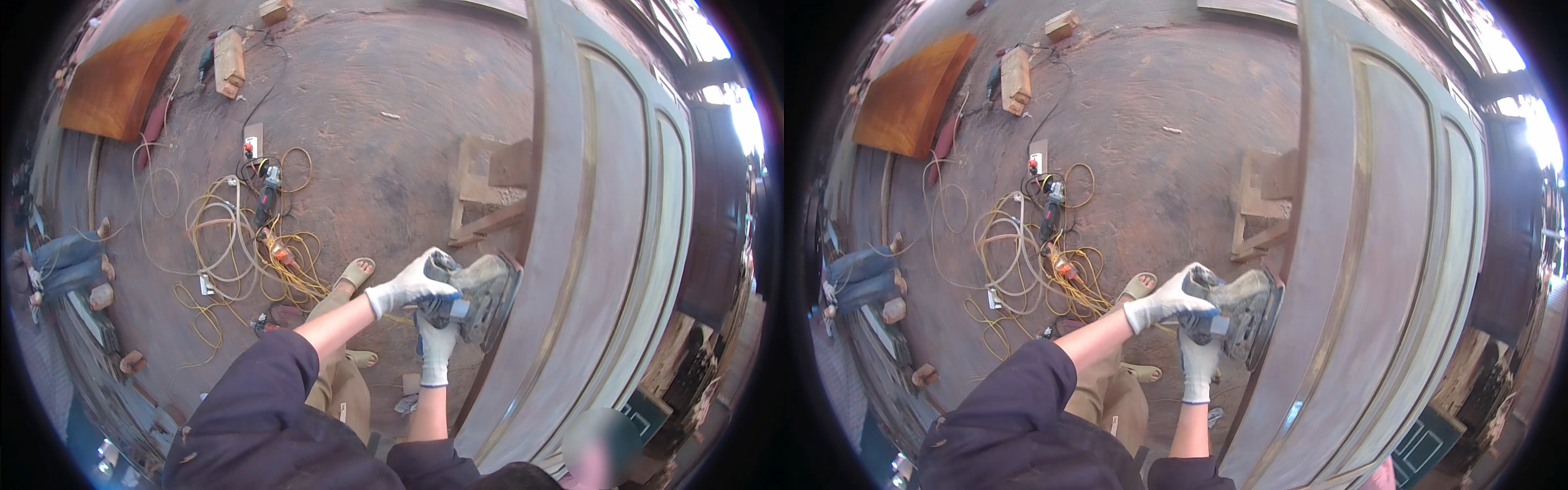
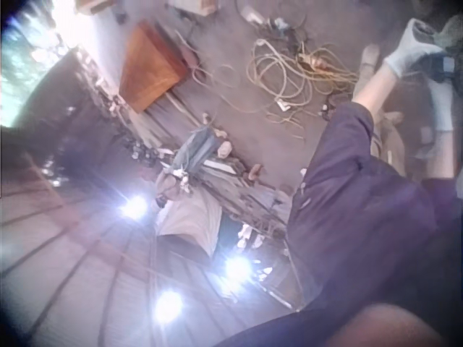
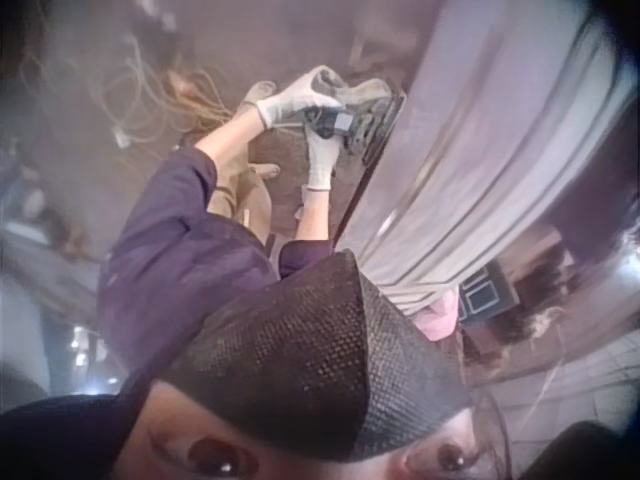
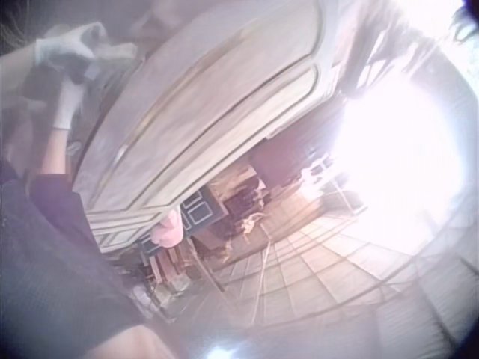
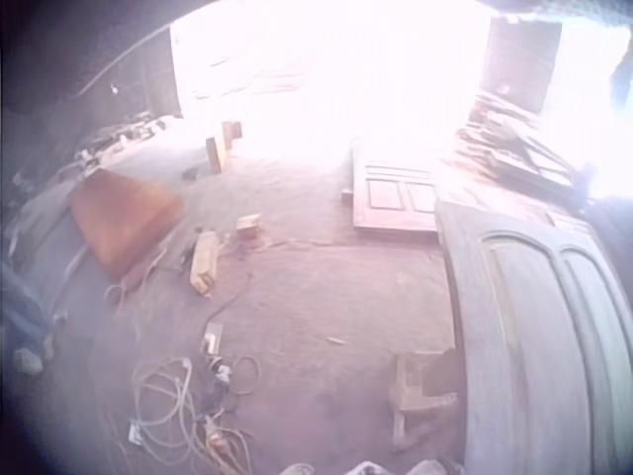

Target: The person uses an electric sander to smooth the surface of a wooden door. They move the sander across the flat panels and along the raised edges, then flip the door to sand the other side.

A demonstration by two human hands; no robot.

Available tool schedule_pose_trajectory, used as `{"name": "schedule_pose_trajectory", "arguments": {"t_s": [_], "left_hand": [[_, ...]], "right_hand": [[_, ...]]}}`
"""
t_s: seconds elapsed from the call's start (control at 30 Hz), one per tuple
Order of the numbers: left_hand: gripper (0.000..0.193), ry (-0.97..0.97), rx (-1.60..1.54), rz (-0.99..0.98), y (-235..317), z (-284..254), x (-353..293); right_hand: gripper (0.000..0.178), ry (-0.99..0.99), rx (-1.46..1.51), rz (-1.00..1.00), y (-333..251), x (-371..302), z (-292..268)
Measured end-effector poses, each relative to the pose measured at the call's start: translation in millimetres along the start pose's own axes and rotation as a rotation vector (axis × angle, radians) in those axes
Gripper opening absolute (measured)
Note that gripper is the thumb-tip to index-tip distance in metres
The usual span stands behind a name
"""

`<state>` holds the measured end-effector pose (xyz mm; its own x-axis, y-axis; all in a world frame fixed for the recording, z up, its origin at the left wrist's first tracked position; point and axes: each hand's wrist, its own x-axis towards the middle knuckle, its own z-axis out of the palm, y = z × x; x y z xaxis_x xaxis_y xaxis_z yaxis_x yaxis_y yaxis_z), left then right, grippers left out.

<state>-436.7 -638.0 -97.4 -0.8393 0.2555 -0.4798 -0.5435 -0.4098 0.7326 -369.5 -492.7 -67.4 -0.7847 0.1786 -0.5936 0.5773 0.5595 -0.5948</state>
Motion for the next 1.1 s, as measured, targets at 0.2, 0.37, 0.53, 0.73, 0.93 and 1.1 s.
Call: {"name": "schedule_pose_trajectory", "arguments": {"t_s": [0.2, 0.37, 0.53, 0.73, 0.93, 1.1], "left_hand": [[0.063, -0.029, -0.116, -0.074, -56, 14, -24], [0.065, 0.024, -0.1, -0.312, -157, 54, -126], [0.06, -0.043, -0.193, -0.393, -255, 119, -238], [0.081, -0.133, -0.19, -0.75, -360, 206, -382], [0.089, -0.184, -0.187, -0.698, -402, 222, -413], [0.084, -0.159, -0.104, -0.57, -354, 170, -342]], "right_hand": [[0.05, 0.032, -0.092, -0.005, 57, -26, -2], [0.049, -0.036, -0.445, 0.249, 149, -128, -23], [0.046, 0.069, -0.357, 0.123, 268, -241, -52], [0.052, -0.063, -0.48, 0.417, 401, -400, -109], [0.036, -0.01, -0.588, 0.397, 431, -438, -118], [0.039, 0.031, -0.481, 0.267, 365, -358, -98]]}}
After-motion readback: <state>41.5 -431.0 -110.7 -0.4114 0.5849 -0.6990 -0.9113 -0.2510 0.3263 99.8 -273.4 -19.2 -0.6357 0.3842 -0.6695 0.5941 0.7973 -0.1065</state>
